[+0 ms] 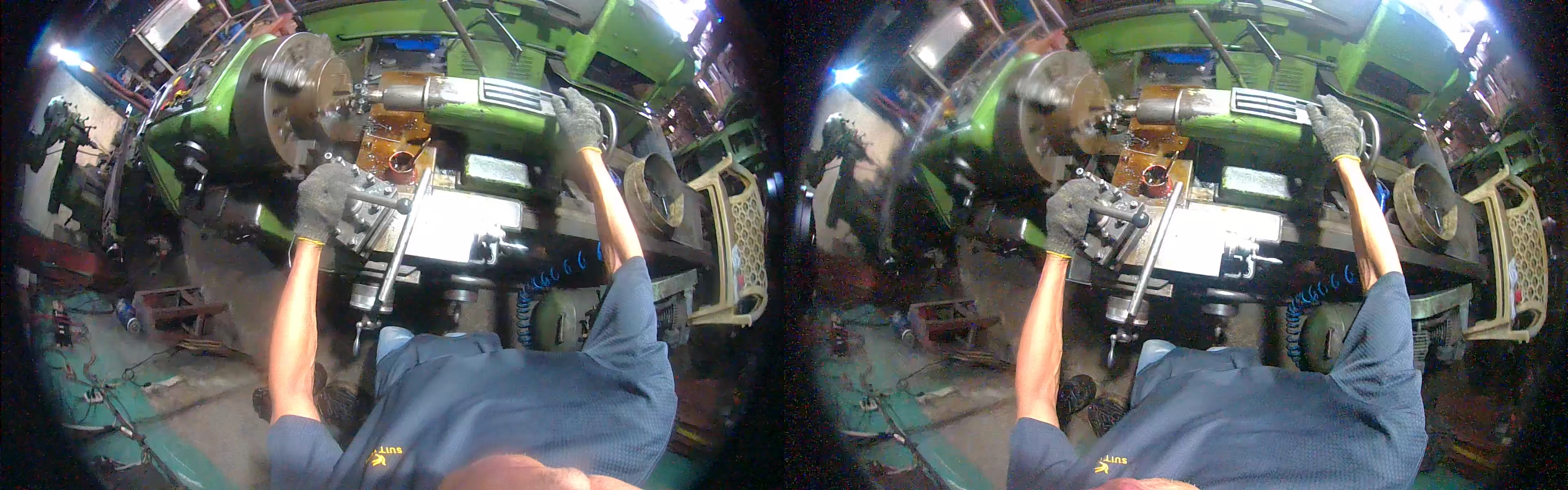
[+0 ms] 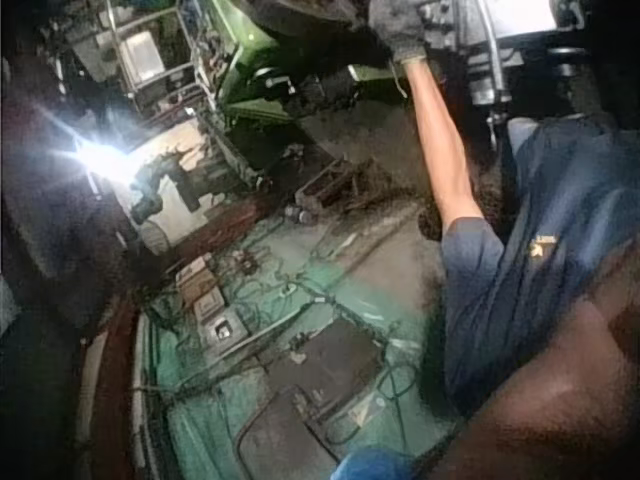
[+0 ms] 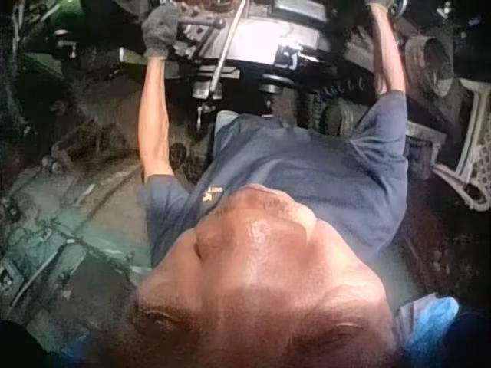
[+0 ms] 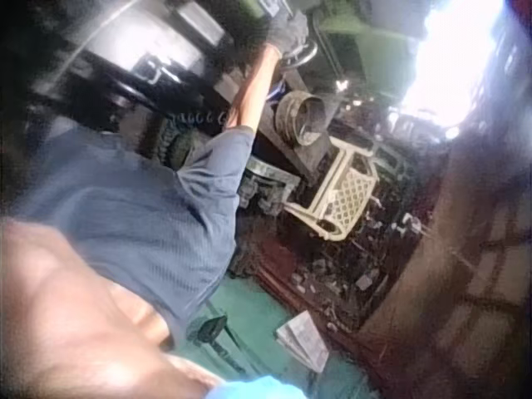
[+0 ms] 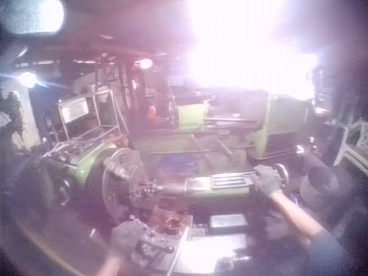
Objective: The person operates a green metal lathe in a workshop, using gloved hands to manipulate the tool post and cross-slide levers. The operator adjusts the cutting tool position against a rotating metal workpiece, with metal shavings and coolant visible on the machine bed.
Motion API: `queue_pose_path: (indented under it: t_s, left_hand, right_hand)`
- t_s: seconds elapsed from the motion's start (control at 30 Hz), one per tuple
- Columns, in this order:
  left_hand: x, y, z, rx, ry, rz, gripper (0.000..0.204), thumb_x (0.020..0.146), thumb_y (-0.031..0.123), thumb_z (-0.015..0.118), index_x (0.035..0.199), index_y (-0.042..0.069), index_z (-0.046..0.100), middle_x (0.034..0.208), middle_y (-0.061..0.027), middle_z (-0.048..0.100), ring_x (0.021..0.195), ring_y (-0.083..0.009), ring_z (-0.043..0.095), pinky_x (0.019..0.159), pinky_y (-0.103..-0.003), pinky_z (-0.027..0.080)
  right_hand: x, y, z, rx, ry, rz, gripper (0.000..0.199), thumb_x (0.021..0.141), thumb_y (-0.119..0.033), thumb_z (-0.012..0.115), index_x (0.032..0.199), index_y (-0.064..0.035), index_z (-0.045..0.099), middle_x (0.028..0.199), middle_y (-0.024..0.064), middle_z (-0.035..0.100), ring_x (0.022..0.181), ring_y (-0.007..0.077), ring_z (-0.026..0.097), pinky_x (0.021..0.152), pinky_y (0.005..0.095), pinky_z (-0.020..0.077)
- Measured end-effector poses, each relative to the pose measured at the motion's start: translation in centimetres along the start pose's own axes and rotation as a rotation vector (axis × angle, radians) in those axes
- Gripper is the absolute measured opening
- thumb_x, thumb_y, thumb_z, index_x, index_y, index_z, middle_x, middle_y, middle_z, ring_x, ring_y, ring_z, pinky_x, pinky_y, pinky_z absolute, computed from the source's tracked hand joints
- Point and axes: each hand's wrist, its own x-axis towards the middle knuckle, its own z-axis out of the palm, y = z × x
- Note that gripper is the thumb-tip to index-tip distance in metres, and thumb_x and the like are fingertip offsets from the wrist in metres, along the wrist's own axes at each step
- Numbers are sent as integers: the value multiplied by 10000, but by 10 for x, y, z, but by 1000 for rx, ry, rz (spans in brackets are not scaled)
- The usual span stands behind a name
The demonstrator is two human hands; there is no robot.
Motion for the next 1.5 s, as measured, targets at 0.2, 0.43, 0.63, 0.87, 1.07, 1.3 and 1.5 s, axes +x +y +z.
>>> queue_pose_path:
  t_s: [0.2,0.43,0.63,0.87,1.07,1.3,1.5]
  left_hand:
    - [-5,-2,-3,96,-11,-16,232,910,224,646,993,44,766,989,-184,742,961,-382,708,868,-451,563]
    - [-2,6,-1,42,46,-74,244,969,201,573,899,22,723,844,-185,692,790,-380,685,700,-454,526]
    - [-4,6,-3,16,62,-255,271,996,209,582,878,0,707,809,-123,684,741,-239,636,697,-370,504]
    - [-5,2,0,-22,107,-193,295,1014,216,566,857,-7,679,777,-72,652,731,-136,577,689,-317,470]
    - [-3,1,-5,85,9,-180,287,988,232,566,864,-4,671,778,-77,641,731,-151,572,700,-323,468]
    - [-3,9,-4,-5,52,-196,260,983,194,568,879,-12,686,808,-150,680,713,-273,641,667,-379,493]
    - [1,16,7,-74,103,-209,398,1029,330,547,838,1,662,741,-37,602,707,-119,534,644,-314,437]
  right_hand:
    - [11,-11,25,95,-59,-62,441,999,-492,566,1193,-136,738,1202,121,734,1137,326,677,1008,456,504]
    - [6,-5,36,31,-4,-83,432,988,-503,563,1131,-142,753,1114,111,750,1057,316,695,924,448,526]
    - [5,-11,35,15,-9,-28,429,988,-505,558,1155,-155,742,1142,76,745,1091,296,683,949,442,514]
    - [5,-11,31,-3,-75,37,449,999,-521,538,1189,-165,736,1197,71,737,1144,300,669,995,443,503]
    - [2,-4,42,17,-4,-27,422,993,-511,544,1194,-188,728,1151,87,739,1100,320,671,946,465,506]
    - [2,-7,36,0,-9,4,448,994,-513,554,1203,-157,729,1189,98,733,1113,321,672,966,448,508]
    - [3,5,39,32,41,-36,398,973,-475,579,1156,-159,739,1118,98,745,1066,320,683,916,451,527]
